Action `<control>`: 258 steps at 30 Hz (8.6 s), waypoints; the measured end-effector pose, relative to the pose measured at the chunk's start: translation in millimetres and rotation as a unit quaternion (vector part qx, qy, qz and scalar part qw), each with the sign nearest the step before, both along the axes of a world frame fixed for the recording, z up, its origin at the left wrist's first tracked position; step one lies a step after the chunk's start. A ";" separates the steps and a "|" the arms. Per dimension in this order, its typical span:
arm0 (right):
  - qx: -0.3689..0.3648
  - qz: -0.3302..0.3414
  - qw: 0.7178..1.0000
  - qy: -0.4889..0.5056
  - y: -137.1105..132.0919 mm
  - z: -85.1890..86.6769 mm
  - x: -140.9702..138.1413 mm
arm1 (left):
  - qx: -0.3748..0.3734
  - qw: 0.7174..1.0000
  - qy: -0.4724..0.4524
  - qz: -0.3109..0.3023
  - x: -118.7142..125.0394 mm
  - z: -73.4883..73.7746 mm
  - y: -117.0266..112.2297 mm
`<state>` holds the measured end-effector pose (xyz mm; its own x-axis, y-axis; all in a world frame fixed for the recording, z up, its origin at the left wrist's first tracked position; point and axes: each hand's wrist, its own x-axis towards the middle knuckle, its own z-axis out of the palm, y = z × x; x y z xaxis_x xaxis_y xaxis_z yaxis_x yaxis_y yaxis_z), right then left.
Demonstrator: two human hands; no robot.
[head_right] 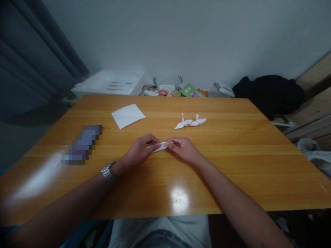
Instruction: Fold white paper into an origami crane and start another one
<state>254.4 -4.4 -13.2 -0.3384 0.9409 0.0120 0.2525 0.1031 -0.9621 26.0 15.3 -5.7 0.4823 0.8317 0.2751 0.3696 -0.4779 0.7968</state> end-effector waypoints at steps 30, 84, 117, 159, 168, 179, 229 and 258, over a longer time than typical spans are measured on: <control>-0.011 -0.060 0.998 -0.026 3.4 3.9 13.2 | -0.014 0.998 -0.009 0.059 -6.2 -0.7 6.4; 0.000 -0.010 1.000 0.016 -10.7 1.8 -20.2 | -0.145 0.981 -0.130 0.010 11.6 -6.3 -7.6; -0.083 0.027 0.996 0.023 -14.8 -1.7 -26.1 | -0.159 0.973 -0.161 0.048 9.2 -5.8 -3.3; -0.098 -0.004 0.995 0.034 -16.3 -1.0 -24.9 | -0.115 0.978 -0.118 0.127 3.2 -9.6 8.3; -0.039 -0.081 0.995 -0.031 -5.7 -9.3 -12.3 | 0.071 0.991 0.027 0.111 -3.8 -10.0 10.5; 0.053 -0.052 0.986 -0.147 -5.7 -2.3 -10.1 | 0.151 0.960 0.235 -0.031 -5.0 -20.3 3.0; 0.276 0.054 0.935 -0.214 0.6 -6.8 -0.8 | 0.149 0.968 0.194 -0.050 -3.6 -11.0 3.2; 0.232 0.021 0.954 -0.188 2.9 -3.9 -6.5 | 0.119 0.984 0.128 -0.031 -0.5 -16.6 7.0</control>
<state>247.9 -1.5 -17.1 -0.4386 0.8494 0.2933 0.5572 0.5131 -0.6529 25.5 22.3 -22.4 0.6096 0.7245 0.3217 0.5075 -0.6684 0.5437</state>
